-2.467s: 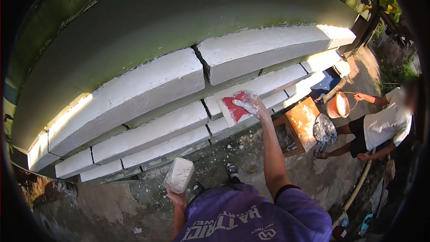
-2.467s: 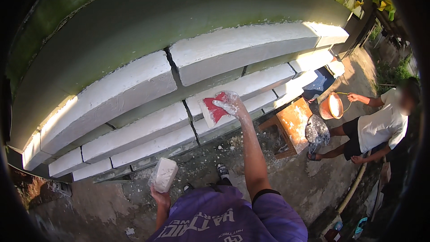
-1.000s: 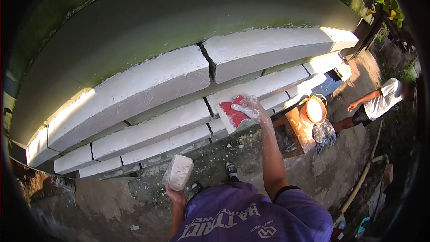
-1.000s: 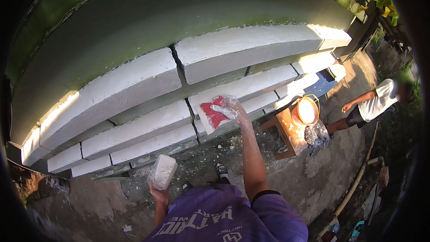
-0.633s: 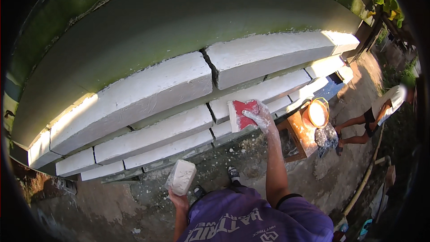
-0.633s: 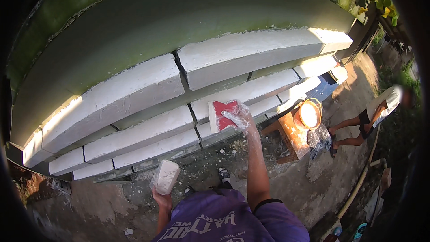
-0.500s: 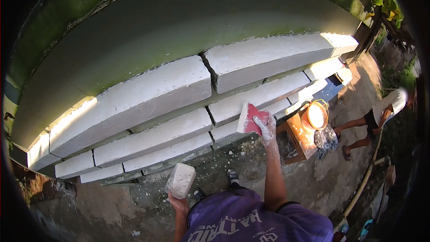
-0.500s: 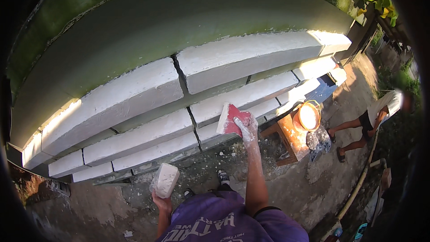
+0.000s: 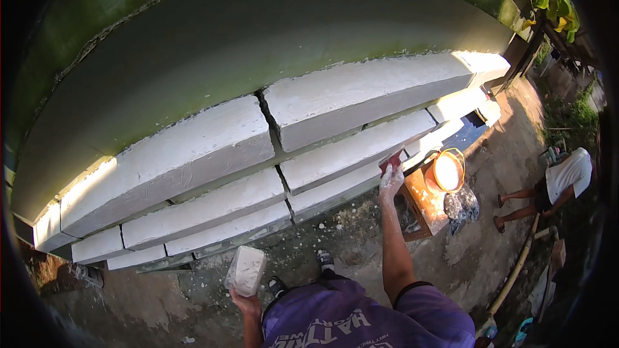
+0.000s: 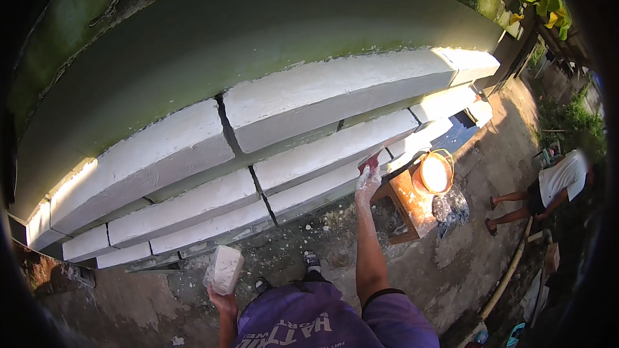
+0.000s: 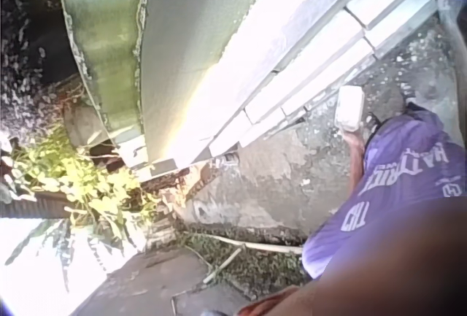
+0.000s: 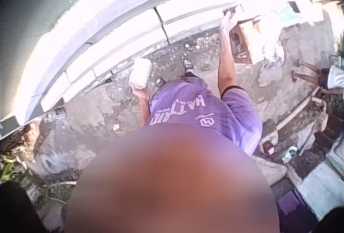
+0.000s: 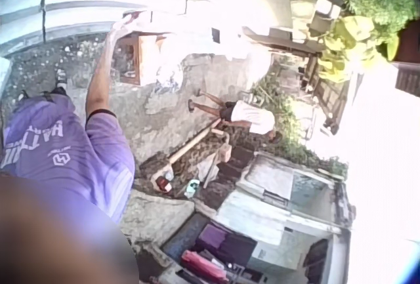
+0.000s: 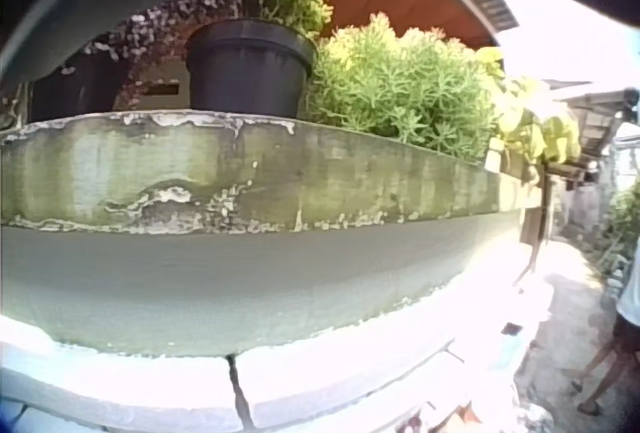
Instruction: Applying and smoothing white plaster compound on decorative wall ledges using a putty knife and sponge.
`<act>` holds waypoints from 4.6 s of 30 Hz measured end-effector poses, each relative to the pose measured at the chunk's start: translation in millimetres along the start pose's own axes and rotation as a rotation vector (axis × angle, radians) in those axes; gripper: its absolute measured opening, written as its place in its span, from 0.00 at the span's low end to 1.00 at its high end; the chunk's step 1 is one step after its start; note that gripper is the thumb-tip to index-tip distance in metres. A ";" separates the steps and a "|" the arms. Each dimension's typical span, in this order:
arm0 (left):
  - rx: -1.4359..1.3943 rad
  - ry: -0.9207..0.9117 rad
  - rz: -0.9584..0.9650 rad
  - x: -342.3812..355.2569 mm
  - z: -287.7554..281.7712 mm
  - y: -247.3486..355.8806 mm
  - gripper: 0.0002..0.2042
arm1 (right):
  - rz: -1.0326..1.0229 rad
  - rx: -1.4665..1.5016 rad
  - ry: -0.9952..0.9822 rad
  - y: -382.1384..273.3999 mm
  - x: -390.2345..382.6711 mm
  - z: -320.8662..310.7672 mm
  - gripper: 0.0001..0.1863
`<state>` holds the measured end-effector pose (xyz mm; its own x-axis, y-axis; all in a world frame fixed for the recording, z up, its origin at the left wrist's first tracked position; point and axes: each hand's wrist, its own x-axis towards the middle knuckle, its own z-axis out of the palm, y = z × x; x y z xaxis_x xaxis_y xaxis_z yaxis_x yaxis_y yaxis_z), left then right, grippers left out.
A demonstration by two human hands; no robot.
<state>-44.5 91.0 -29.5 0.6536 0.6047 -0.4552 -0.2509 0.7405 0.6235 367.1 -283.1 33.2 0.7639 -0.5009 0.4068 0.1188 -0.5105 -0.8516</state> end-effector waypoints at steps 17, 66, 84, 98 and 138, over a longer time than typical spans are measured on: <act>0.021 0.003 0.002 -11.8 23.8 -15.8 0.27 | -0.067 0.213 0.235 -4.0 -14.4 -34.9 0.22; 0.029 -0.017 -0.049 -3.8 10.1 2.2 0.27 | 0.011 0.152 0.093 -19.6 -4.8 20.2 0.27; 0.047 -0.018 -0.039 6.2 4.2 7.7 0.27 | -0.087 0.250 0.181 -58.0 -35.2 -0.1 0.28; 0.036 -0.006 -0.036 12.1 -13.6 8.5 0.28 | -0.160 0.185 -0.144 -62.0 -155.7 2.7 0.25; -0.009 0.058 -0.013 3.2 -14.4 4.4 0.27 | 0.681 0.869 -0.324 30.2 -143.6 15.4 0.22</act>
<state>-53.8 100.4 -37.3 0.6142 0.6111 -0.4993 -0.2492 0.7506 0.6120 270.7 -215.8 -56.1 0.9497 -0.2208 -0.2221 -0.0800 0.5146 -0.8537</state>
